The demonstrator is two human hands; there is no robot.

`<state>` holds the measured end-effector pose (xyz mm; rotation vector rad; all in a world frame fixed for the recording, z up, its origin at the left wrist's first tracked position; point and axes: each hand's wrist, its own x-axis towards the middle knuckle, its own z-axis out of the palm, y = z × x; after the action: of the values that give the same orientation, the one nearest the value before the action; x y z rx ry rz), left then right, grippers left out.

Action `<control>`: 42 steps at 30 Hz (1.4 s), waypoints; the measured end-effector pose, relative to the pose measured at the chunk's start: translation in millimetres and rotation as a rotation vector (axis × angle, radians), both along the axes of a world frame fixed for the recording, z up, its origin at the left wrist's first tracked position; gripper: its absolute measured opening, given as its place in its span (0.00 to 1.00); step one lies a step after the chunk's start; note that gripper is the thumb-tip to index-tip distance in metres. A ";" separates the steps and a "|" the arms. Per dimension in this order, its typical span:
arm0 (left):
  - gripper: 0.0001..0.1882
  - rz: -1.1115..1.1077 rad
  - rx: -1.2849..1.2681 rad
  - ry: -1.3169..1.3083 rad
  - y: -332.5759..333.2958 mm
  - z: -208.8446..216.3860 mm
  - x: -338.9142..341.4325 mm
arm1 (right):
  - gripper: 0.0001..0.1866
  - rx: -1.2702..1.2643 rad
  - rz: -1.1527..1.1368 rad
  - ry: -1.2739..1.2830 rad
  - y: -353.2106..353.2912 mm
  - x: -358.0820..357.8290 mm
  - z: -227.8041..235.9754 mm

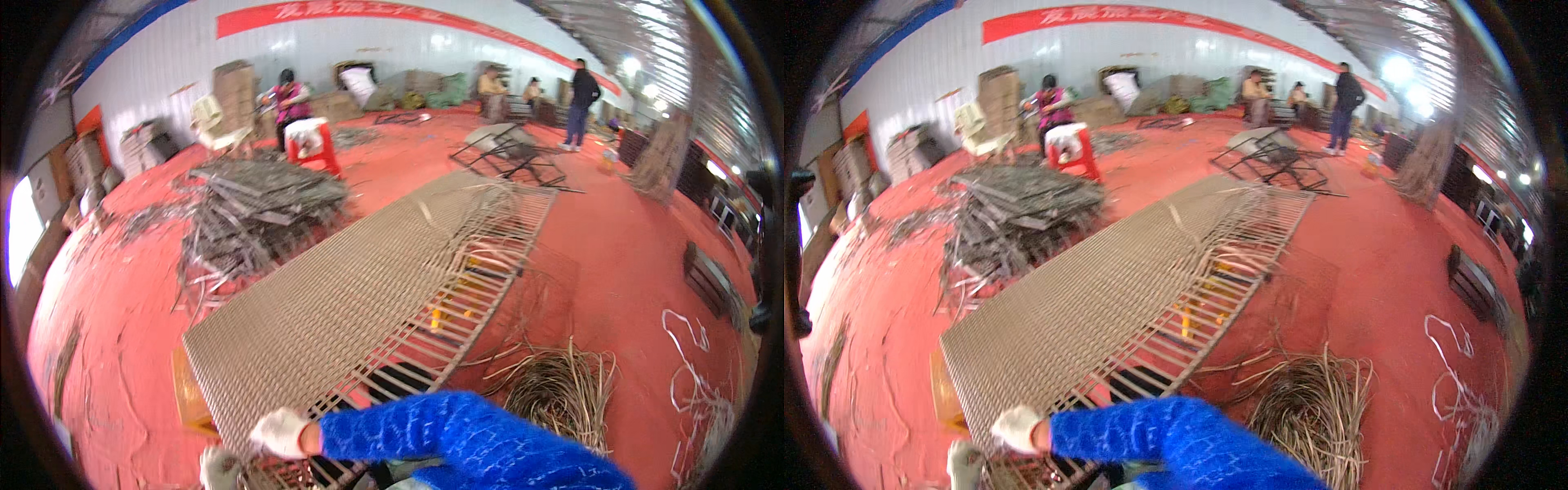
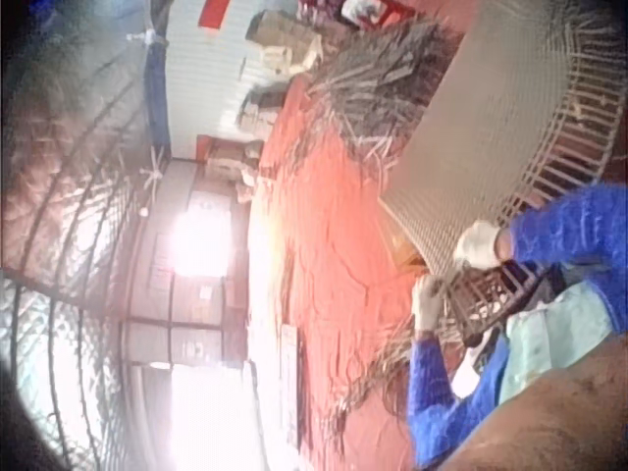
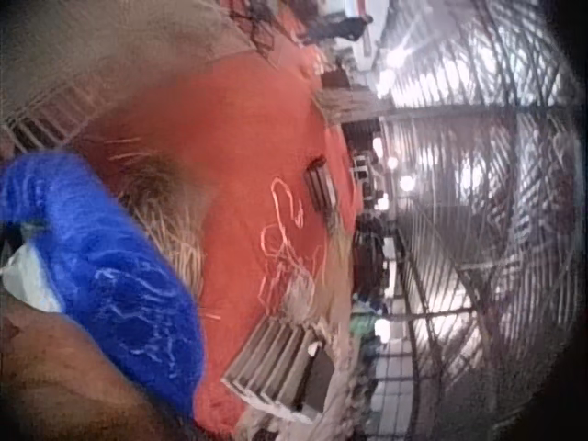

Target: The person weaves a flat mat by hand, threading flexible strips through a metal frame resting on their lap. They repeatedly pull strips through the grid, tighten the weave, and adjust the mat's position while seated on the floor.

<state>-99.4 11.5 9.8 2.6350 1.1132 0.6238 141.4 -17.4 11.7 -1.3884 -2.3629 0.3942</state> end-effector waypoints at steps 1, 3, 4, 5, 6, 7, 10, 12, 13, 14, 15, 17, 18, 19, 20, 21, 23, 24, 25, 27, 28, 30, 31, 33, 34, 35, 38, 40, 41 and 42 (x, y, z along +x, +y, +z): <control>0.08 -0.069 0.086 -0.062 -2.4 8.4 8.7 | 0.11 -0.053 -0.044 -0.014 4.1 7.8 5.7; 0.06 0.085 -0.045 -0.445 -12.1 20.6 36.3 | 0.15 -0.147 -0.061 0.107 7.3 27.9 14.5; 0.06 0.136 -0.160 -0.606 -16.7 28.0 47.4 | 0.16 -0.234 -0.056 0.038 11.5 32.1 19.5; 0.06 0.119 -0.174 -0.606 -18.6 37.0 51.9 | 0.17 -0.203 -0.051 0.113 9.7 40.5 22.1; 0.05 0.108 -0.184 -0.651 -21.3 41.6 58.5 | 0.17 -0.126 -0.002 0.124 8.7 49.0 25.1; 0.05 0.098 -0.236 -0.615 -21.5 45.6 61.3 | 0.17 -0.152 -0.042 0.141 4.8 55.0 27.5; 0.05 0.072 -0.769 -0.648 -10.2 43.3 62.7 | 0.14 -0.292 -0.218 0.240 -4.9 65.5 35.4; 0.08 0.098 -0.894 -0.644 -8.9 38.3 50.7 | 0.13 -0.295 -0.234 0.190 -10.0 65.8 39.9; 0.08 0.094 -0.859 -0.739 -9.3 35.7 42.4 | 0.13 -0.303 -0.205 0.179 -12.0 64.0 41.0; 0.08 0.168 -0.864 -0.759 -10.0 34.0 34.6 | 0.14 -0.346 -0.226 0.128 -14.9 62.3 41.6; 0.08 0.169 -0.841 -0.812 -11.0 33.9 25.4 | 0.14 -0.321 -0.155 0.164 -17.8 61.0 41.3; 0.07 0.247 -0.871 -0.831 -14.5 35.6 10.7 | 0.14 -0.250 -0.087 0.170 -21.8 53.1 37.5; 0.07 0.305 -0.876 -0.736 -16.9 36.9 5.7 | 0.15 -0.226 -0.081 0.104 -22.1 48.5 35.0; 0.07 0.342 -0.876 -0.645 -19.0 38.6 1.7 | 0.14 -0.107 -0.016 0.077 -22.3 45.1 32.5; 0.06 0.352 -0.868 -0.561 -21.4 40.4 -1.5 | 0.13 -0.046 0.009 -0.001 -23.1 41.7 30.0; 0.06 0.335 -0.795 -0.439 -23.8 42.3 -4.2 | 0.13 -0.002 0.020 -0.106 -23.4 37.9 28.0; 0.06 0.360 -0.759 -0.356 -26.0 45.4 -7.6 | 0.12 0.091 0.094 -0.171 -21.7 30.2 26.0; 0.06 0.349 -0.734 -0.321 -26.8 46.2 -8.9 | 0.11 0.084 0.109 -0.274 -21.0 26.9 26.0; 0.07 0.343 -0.698 -0.312 -26.8 46.8 -10.2 | 0.11 0.113 0.134 -0.277 -21.2 24.6 27.0; 0.08 0.373 -0.758 -0.347 -27.3 46.7 -13.3 | 0.11 0.158 0.149 -0.219 -22.6 22.4 32.0; 0.08 0.386 -0.790 -0.366 -27.0 46.2 -14.6 | 0.11 0.096 0.133 -0.269 -23.9 22.1 36.0; 0.08 0.360 -0.745 -0.328 -25.2 45.2 -16.5 | 0.10 0.069 0.201 -0.064 -32.4 25.3 46.8; 0.08 0.339 -0.745 -0.321 -24.7 45.3 -17.3 | 0.09 0.012 0.220 -0.003 -39.1 28.3 53.8; 0.08 0.334 -0.733 -0.291 -24.7 46.0 -17.6 | 0.12 -0.163 0.348 0.207 -59.5 37.8 69.1; 0.08 0.348 -0.722 -0.269 -25.0 46.9 -17.1 | 0.13 -0.248 0.406 0.276 -71.4 42.8 76.9; 0.08 0.362 -0.717 -0.243 -26.0 47.6 -15.5 | 0.13 -0.258 0.418 0.157 -83.5 47.3 84.1; 0.08 0.348 -0.600 -0.202 -27.7 50.8 -7.0 | 0.13 -0.369 0.468 -0.314 -108.5 52.5 96.7; 0.08 0.348 -0.593 -0.133 -27.2 53.2 -2.4 | 0.13 -0.276 0.519 -0.230 -103.0 48.8 94.6; 0.09 0.347 -0.573 -0.101 -26.7 53.3 0.6 | 0.12 -0.137 0.482 -0.072 -95.1 46.6 91.7; 0.09 0.334 -0.551 -0.081 -25.9 53.0 2.6 | 0.11 -0.087 0.442 -0.038 -83.5 43.8 87.2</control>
<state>-96.8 -14.4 62.8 1.9647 1.4644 0.3977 185.3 -100.9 99.0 -0.9006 -2.7070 0.5982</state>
